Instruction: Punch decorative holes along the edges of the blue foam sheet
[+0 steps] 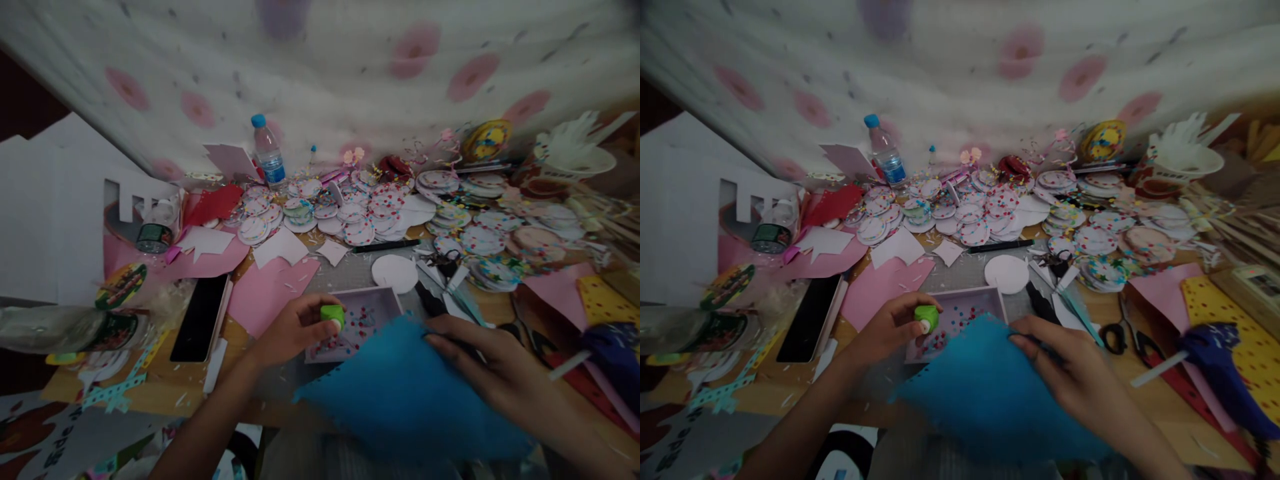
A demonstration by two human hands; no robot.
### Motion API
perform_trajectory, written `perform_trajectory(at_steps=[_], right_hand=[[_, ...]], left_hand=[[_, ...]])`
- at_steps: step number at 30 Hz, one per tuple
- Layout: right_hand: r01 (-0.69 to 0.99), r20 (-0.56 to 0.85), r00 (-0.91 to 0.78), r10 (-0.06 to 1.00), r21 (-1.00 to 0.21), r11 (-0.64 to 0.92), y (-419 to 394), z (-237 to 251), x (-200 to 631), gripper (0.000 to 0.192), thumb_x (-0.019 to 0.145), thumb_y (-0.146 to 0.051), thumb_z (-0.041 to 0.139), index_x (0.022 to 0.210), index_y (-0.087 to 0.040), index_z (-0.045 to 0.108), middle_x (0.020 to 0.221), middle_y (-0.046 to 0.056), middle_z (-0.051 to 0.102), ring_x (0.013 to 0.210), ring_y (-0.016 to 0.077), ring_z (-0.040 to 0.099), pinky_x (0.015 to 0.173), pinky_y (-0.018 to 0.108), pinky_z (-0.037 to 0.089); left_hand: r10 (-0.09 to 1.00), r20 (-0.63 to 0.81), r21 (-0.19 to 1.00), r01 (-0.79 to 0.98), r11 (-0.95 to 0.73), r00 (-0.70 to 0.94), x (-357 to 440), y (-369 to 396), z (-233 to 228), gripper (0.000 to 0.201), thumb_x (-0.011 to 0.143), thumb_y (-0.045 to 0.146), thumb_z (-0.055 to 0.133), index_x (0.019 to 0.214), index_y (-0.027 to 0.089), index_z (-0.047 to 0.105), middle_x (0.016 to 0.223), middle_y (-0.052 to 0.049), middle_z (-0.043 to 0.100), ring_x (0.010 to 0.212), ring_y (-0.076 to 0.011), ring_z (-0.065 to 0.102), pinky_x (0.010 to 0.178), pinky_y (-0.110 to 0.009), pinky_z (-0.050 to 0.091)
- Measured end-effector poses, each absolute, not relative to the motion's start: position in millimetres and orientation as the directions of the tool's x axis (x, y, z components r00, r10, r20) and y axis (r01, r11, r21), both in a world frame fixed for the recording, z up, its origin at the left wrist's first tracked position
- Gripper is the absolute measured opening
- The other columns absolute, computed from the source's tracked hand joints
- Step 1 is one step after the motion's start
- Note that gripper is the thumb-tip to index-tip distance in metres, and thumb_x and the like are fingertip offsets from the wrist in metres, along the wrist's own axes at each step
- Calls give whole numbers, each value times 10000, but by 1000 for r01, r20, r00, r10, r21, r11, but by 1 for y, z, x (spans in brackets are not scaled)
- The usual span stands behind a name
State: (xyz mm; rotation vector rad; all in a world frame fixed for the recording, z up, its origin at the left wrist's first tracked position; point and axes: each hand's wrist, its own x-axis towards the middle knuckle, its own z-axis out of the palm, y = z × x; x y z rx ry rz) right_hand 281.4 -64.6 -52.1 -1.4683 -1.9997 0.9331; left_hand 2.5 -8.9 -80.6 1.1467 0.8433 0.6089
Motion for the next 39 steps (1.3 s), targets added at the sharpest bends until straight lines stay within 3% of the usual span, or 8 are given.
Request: perform_trajectory(at_steps=[5, 11, 26, 33, 39], right_hand=[[620, -39, -320, 947, -764, 178, -60, -48, 275, 247, 937, -326, 420, 872, -239, 642, 786, 41, 702, 713, 204, 664, 546, 234, 492], [622, -97, -378, 921, -763, 175, -53, -46, 263, 270, 952, -363, 421, 866, -210, 625, 714, 9, 669, 592, 141, 607, 510, 230, 430], [648, -80, -376, 923, -735, 200, -46, -51, 265, 231, 938, -341, 452, 942, -204, 638, 792, 17, 709, 619, 139, 622, 503, 227, 413], [654, -81, -377, 923, -729, 203, -44, -48, 261, 245, 946, -349, 445, 892, -199, 631, 691, 2, 672, 554, 121, 578, 503, 233, 396], [653, -64, -378, 924, -725, 217, -43, -42, 256, 249, 945, -347, 436, 886, -206, 633, 642, -10, 640, 519, 118, 563, 467, 224, 377]], left_hand=[[800, -245, 967, 83, 239, 547, 0, -7, -79, 357, 785, 480, 672, 864, 134, 639, 789, -12, 555, 717, -124, 497, 646, -234, 393], [766, -339, 936, 118, 331, 545, 1, -12, -78, 475, 780, 610, 603, 816, 136, 616, 724, -6, 536, 634, -115, 463, 591, -233, 371], [747, -391, 917, 154, 369, 537, -3, -11, -78, 494, 758, 635, 601, 743, 141, 606, 701, -9, 536, 639, -123, 473, 572, -230, 380], [732, -340, 940, 229, 252, 590, -7, -9, -74, 457, 813, 593, 566, 836, 141, 630, 754, -18, 585, 675, -129, 524, 605, -225, 400], [742, -299, 927, 369, 75, 600, -5, -11, -56, 360, 826, 501, 594, 804, 143, 632, 723, -5, 560, 696, -139, 504, 628, -233, 393]])
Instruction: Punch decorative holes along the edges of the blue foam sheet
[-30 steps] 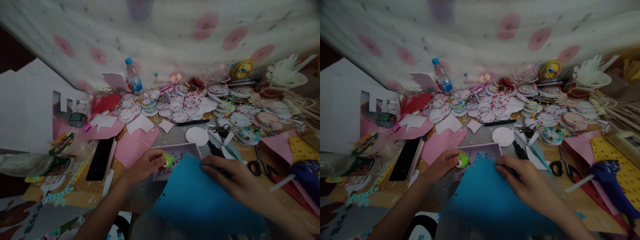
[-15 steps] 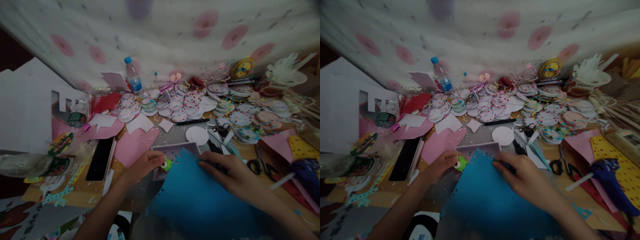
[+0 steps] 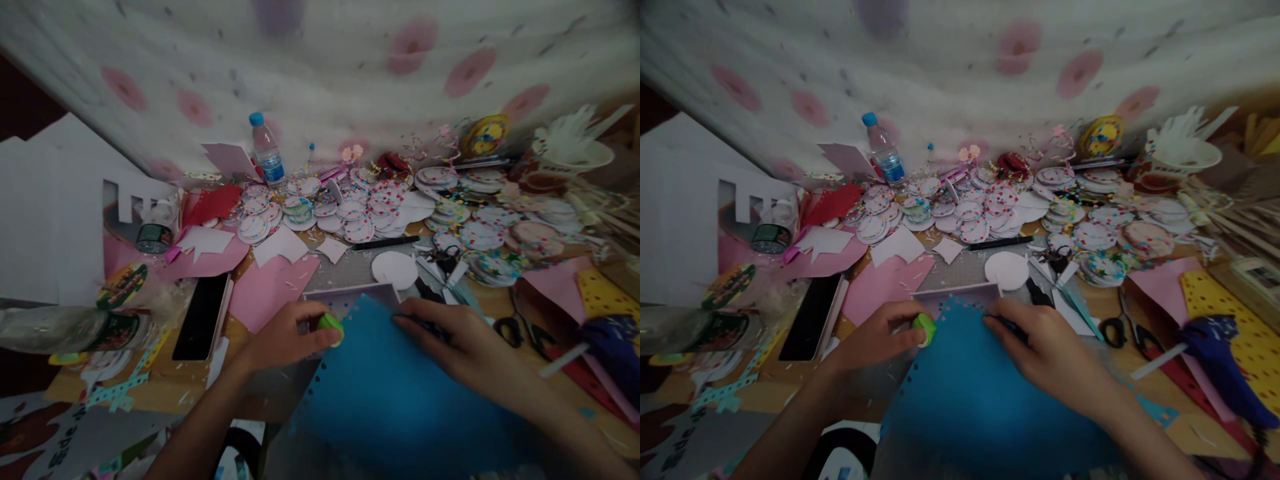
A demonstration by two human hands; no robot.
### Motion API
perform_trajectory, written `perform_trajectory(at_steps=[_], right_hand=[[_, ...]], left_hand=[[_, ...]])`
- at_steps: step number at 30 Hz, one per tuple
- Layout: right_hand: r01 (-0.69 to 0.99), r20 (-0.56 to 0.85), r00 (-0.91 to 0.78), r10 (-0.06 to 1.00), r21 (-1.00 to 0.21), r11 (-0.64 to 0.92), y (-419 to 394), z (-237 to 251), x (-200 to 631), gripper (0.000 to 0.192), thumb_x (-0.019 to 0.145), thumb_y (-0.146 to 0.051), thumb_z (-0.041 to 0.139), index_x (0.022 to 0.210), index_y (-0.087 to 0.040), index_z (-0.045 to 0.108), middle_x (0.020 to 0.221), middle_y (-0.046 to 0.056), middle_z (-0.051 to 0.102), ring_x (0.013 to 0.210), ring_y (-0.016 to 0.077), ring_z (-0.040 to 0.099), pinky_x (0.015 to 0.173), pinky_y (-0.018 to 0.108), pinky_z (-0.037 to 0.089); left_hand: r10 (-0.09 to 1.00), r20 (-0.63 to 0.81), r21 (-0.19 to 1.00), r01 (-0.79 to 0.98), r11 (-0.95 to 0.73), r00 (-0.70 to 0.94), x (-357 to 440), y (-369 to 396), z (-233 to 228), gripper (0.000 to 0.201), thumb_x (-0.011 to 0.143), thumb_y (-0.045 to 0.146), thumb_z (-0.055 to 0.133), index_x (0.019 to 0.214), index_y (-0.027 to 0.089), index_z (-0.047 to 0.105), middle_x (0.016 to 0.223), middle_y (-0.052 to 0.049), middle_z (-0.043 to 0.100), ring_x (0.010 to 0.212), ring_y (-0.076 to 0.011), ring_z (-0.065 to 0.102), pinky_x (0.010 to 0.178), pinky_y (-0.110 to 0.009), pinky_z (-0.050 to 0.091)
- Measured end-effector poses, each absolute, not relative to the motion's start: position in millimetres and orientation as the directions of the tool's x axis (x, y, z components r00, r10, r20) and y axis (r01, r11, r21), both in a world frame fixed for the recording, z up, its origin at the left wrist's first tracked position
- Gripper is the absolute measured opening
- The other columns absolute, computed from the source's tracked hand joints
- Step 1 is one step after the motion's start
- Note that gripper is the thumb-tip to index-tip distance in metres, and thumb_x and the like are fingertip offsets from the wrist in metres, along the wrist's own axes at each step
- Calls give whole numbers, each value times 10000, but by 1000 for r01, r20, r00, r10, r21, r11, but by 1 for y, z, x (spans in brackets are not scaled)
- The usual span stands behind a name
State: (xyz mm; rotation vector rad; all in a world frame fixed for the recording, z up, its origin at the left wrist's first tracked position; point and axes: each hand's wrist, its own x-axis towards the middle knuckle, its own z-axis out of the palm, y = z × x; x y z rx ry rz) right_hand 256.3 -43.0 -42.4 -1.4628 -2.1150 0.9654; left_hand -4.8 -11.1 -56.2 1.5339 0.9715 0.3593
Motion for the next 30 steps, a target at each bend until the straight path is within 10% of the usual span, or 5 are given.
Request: perform_trajectory(at_steps=[30], right_hand=[[522, -87, -201, 976, -852, 32, -37, -61, 262, 298, 883, -440, 490, 820, -193, 646, 747, 27, 660, 654, 167, 583, 550, 249, 444]], left_hand=[[667, -427, 896, 386, 221, 610, -2, -8, -63, 437, 857, 572, 505, 703, 163, 507, 649, 41, 380, 607, -103, 347, 541, -219, 277]])
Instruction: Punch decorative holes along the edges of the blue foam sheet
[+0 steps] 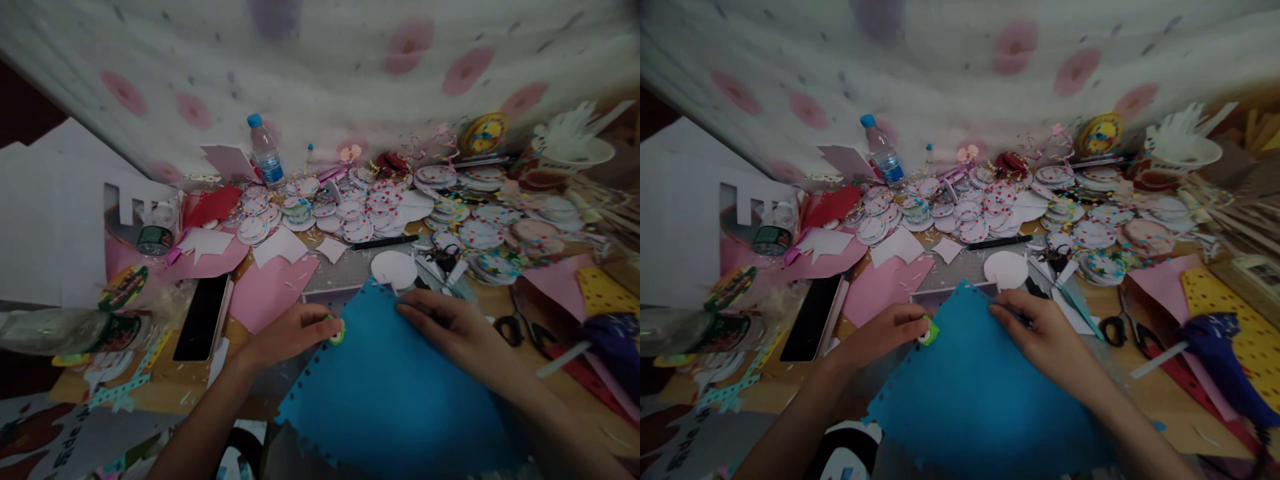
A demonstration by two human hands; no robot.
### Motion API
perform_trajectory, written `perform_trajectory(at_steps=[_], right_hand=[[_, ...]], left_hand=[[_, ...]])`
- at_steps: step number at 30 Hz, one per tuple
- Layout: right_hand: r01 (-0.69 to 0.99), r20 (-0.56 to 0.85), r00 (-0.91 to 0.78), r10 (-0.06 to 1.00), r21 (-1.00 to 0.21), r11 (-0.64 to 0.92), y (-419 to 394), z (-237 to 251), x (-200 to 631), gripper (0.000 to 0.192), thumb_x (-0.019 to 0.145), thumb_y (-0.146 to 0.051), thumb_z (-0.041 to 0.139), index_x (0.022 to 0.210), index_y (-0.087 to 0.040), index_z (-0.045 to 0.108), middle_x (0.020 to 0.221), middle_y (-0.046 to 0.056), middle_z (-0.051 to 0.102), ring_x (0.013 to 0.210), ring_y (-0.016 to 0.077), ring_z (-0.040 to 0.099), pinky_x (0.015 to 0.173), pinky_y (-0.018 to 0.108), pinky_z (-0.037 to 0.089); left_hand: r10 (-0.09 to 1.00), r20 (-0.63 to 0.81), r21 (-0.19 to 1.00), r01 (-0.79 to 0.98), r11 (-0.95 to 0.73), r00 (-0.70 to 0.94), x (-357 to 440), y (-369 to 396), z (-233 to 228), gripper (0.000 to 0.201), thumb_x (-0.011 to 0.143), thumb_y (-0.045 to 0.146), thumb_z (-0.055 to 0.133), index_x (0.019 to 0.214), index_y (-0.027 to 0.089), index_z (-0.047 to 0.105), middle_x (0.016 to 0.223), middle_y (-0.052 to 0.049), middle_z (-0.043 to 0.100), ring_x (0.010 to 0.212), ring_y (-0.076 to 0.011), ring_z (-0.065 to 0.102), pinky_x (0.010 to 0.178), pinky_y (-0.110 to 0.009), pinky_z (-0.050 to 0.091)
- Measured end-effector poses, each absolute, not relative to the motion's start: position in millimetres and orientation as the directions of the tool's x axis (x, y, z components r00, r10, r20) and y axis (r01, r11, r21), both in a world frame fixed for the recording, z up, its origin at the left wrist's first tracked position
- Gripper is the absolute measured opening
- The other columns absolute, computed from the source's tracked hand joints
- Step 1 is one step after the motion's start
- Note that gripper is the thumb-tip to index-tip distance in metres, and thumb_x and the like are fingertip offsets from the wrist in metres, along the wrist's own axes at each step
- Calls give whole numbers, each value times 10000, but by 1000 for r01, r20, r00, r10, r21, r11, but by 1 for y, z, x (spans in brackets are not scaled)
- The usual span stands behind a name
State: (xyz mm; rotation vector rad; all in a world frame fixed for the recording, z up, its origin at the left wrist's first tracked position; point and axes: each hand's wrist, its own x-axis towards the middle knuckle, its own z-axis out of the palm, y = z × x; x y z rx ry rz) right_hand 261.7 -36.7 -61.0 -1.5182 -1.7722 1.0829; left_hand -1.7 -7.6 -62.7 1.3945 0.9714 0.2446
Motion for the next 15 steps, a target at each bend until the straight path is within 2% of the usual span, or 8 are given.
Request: perform_trajectory(at_steps=[6, 11, 15], right_hand=[[508, -94, -169, 981, -861, 5, -36, -64, 263, 299, 874, -444, 494, 801, -189, 633, 775, 38, 664, 685, 175, 584, 586, 261, 455], [497, -117, -170, 978, -868, -18, -36, -67, 265, 308, 870, -457, 492, 791, -185, 613, 693, 25, 614, 621, 155, 528, 519, 248, 415], [494, -120, -166, 979, -869, -23, -35, -69, 264, 322, 865, -468, 487, 767, -185, 608, 697, 25, 614, 622, 157, 530, 529, 255, 422]], left_hand=[[657, -420, 900, 382, 211, 626, -1, -6, -60, 432, 864, 569, 503, 749, 155, 552, 669, 35, 406, 631, -106, 366, 554, -222, 286], [659, -423, 895, 400, 197, 622, -1, -5, -61, 450, 855, 583, 500, 733, 153, 553, 665, 33, 427, 629, -108, 384, 554, -221, 297], [639, -428, 900, 360, 244, 639, -1, -5, -59, 395, 843, 538, 556, 769, 150, 579, 673, 39, 462, 620, -97, 395, 557, -216, 297]])
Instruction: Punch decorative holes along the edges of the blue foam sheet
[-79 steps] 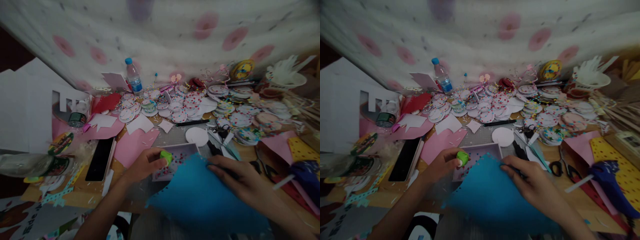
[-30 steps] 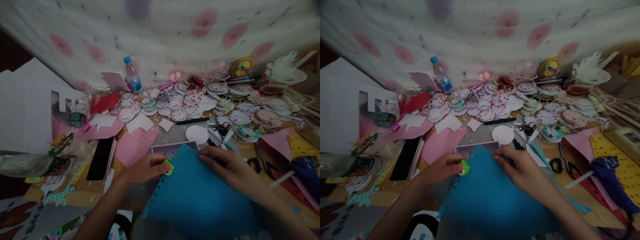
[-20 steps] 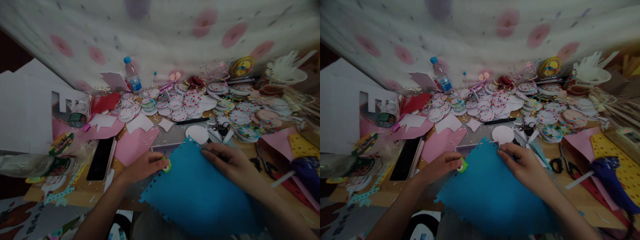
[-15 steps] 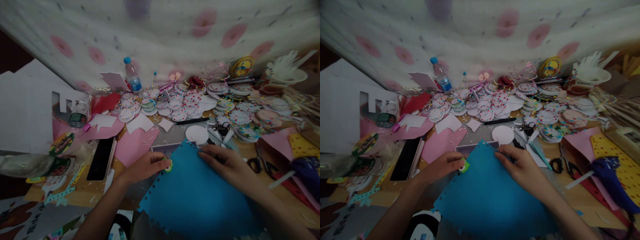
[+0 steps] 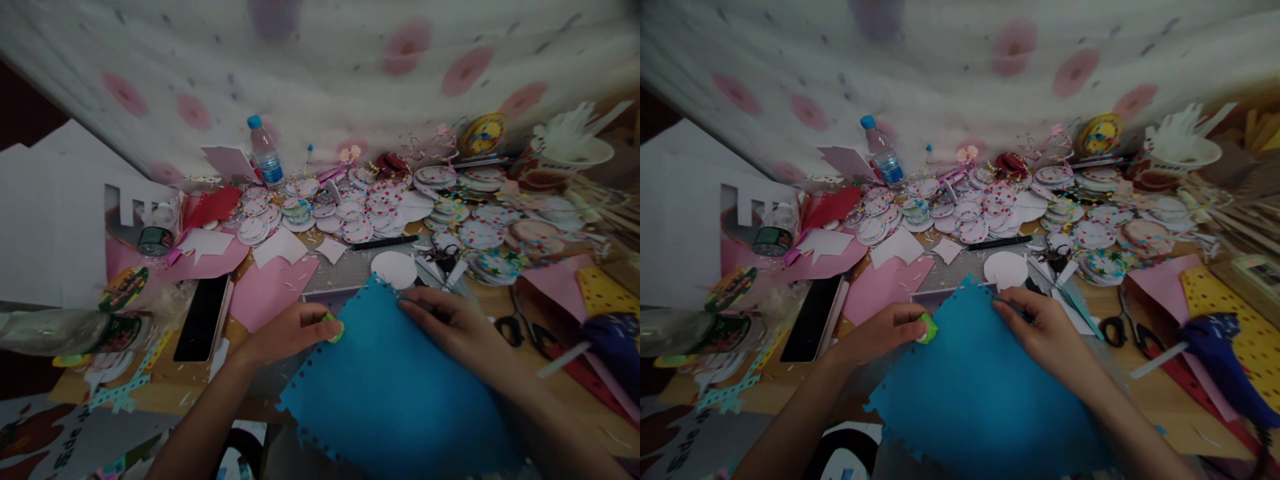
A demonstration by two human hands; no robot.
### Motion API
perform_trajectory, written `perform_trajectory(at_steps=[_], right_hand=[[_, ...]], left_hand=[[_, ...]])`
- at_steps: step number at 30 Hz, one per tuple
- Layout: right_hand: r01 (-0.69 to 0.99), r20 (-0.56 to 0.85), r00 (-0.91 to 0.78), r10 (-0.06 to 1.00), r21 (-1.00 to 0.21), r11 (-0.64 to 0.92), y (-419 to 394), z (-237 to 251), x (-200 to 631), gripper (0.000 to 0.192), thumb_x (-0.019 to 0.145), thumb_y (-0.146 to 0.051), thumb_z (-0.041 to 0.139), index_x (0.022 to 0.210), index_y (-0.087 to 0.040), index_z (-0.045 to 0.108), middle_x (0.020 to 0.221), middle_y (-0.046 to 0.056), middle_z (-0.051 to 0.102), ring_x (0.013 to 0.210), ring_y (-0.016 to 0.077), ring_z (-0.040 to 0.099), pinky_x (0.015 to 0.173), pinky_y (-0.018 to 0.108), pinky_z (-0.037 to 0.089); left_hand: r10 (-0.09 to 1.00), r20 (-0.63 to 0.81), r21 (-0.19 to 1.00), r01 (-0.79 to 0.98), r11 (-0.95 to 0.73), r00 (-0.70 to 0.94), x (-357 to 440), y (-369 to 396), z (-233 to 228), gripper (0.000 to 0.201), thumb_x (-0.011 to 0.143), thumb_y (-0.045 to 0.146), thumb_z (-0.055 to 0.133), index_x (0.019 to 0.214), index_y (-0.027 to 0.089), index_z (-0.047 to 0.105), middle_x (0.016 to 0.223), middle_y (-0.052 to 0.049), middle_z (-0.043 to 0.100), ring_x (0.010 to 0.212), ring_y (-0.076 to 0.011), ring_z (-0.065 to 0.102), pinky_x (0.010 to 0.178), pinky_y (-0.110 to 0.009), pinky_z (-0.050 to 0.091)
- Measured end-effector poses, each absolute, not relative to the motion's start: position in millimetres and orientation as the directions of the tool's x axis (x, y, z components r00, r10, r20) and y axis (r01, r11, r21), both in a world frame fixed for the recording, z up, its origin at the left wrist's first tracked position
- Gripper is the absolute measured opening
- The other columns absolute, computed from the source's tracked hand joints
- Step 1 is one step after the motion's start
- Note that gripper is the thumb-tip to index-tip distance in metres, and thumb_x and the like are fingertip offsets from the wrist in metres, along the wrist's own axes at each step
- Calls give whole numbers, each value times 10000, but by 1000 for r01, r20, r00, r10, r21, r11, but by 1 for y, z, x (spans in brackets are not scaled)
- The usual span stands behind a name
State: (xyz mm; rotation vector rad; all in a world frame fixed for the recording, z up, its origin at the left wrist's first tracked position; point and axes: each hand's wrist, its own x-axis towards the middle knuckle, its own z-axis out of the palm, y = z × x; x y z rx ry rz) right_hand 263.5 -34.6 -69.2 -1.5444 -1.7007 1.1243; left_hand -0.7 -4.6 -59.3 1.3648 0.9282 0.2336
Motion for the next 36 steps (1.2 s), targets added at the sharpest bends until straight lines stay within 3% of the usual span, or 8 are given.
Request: perform_trajectory(at_steps=[4, 11, 21, 26, 36], right_hand=[[498, -109, -161, 981, -867, -15, -33, -70, 263, 317, 863, -459, 489, 772, -185, 619, 702, 27, 623, 650, 168, 554, 561, 263, 439], [512, -113, -144, 983, -859, -23, -33, -71, 264, 324, 864, -464, 482, 761, -187, 615, 782, 44, 669, 682, 181, 587, 583, 273, 450], [510, -113, -146, 983, -860, -23, -33, -68, 263, 328, 855, -463, 486, 777, -185, 643, 704, 28, 651, 617, 164, 561, 527, 259, 436], [496, -83, -134, 987, -868, -6, -33, -67, 262, 297, 851, -447, 500, 774, -194, 634, 768, 36, 682, 693, 187, 610, 592, 276, 476], [491, -41, -87, 995, -871, 7, -35, -66, 263, 276, 857, -432, 519, 802, -199, 654, 765, 30, 698, 699, 196, 633, 592, 281, 487]], left_hand=[[619, -449, 894, 333, 301, 645, 0, -5, -58, 342, 826, 487, 604, 788, 147, 587, 701, 35, 507, 624, -91, 414, 566, -213, 301], [638, -447, 888, 397, 232, 627, 2, -5, -58, 427, 827, 559, 561, 710, 149, 569, 631, 42, 438, 593, -99, 376, 552, -231, 279], [618, -477, 879, 343, 332, 624, 3, -5, -54, 355, 782, 495, 653, 739, 151, 574, 665, 43, 460, 616, -93, 389, 556, -224, 271], [611, -490, 872, 344, 349, 622, 6, -5, -53, 375, 774, 501, 659, 698, 153, 542, 634, 52, 417, 592, -87, 358, 540, -227, 251], [681, -435, 899, 321, 297, 589, 14, -12, -57, 421, 787, 518, 638, 648, 158, 470, 606, 57, 340, 568, -81, 317, 513, -237, 219]])
